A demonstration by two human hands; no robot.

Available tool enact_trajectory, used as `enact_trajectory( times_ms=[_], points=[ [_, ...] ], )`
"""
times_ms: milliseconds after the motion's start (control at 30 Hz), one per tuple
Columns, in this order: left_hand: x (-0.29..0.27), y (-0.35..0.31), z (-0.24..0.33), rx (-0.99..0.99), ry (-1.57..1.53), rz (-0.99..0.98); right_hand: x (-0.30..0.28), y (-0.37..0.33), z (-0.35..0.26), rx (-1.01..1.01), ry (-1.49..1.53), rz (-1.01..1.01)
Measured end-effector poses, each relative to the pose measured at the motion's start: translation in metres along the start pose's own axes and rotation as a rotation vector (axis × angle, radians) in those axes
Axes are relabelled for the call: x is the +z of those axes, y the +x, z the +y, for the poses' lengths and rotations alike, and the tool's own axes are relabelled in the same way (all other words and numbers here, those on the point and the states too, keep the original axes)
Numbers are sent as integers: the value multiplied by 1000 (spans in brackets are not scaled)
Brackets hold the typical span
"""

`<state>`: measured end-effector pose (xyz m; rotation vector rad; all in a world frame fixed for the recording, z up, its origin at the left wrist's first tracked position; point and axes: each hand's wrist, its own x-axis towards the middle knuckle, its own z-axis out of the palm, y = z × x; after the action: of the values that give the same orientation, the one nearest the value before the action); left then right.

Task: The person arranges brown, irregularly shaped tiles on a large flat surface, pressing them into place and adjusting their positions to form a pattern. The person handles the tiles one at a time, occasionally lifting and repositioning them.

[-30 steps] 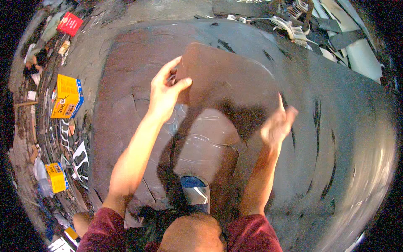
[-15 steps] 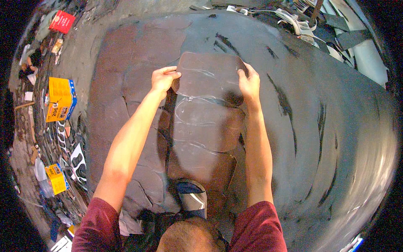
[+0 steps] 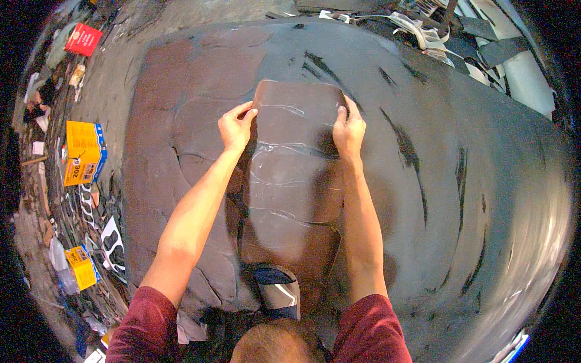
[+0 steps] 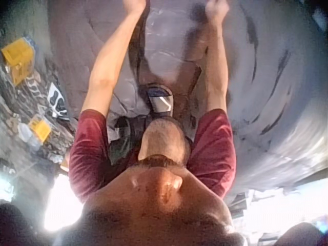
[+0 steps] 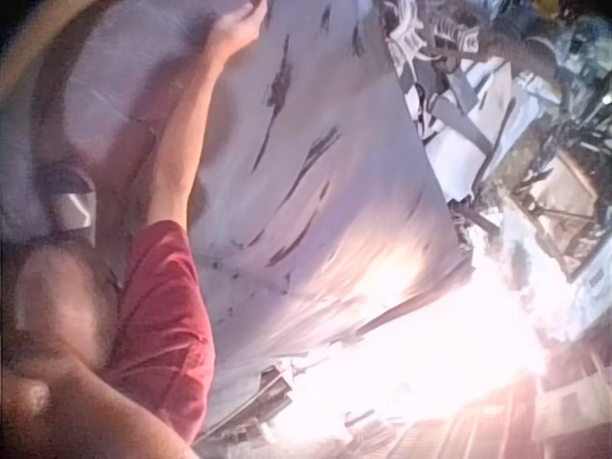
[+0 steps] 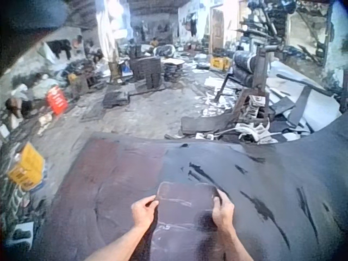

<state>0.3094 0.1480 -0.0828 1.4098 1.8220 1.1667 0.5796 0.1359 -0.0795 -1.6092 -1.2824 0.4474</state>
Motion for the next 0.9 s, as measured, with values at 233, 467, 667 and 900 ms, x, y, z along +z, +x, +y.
enact_trajectory(
  times_ms=[233, 467, 667, 900],
  points=[
    [10, -41, 23, 566, 746, -124, 12, -20, -36, -408, -789, 20],
    [4, -28, 35, 351, 693, -504, -7, -3, -14, -185, -613, -460],
    [-118, 26, 13, 64, -91, 32, -69, -154, -34, -358, -622, -413],
    [-263, -190, -148, -531, 880, 474, -111, -206, -60, -190, -647, -626]
  ],
)
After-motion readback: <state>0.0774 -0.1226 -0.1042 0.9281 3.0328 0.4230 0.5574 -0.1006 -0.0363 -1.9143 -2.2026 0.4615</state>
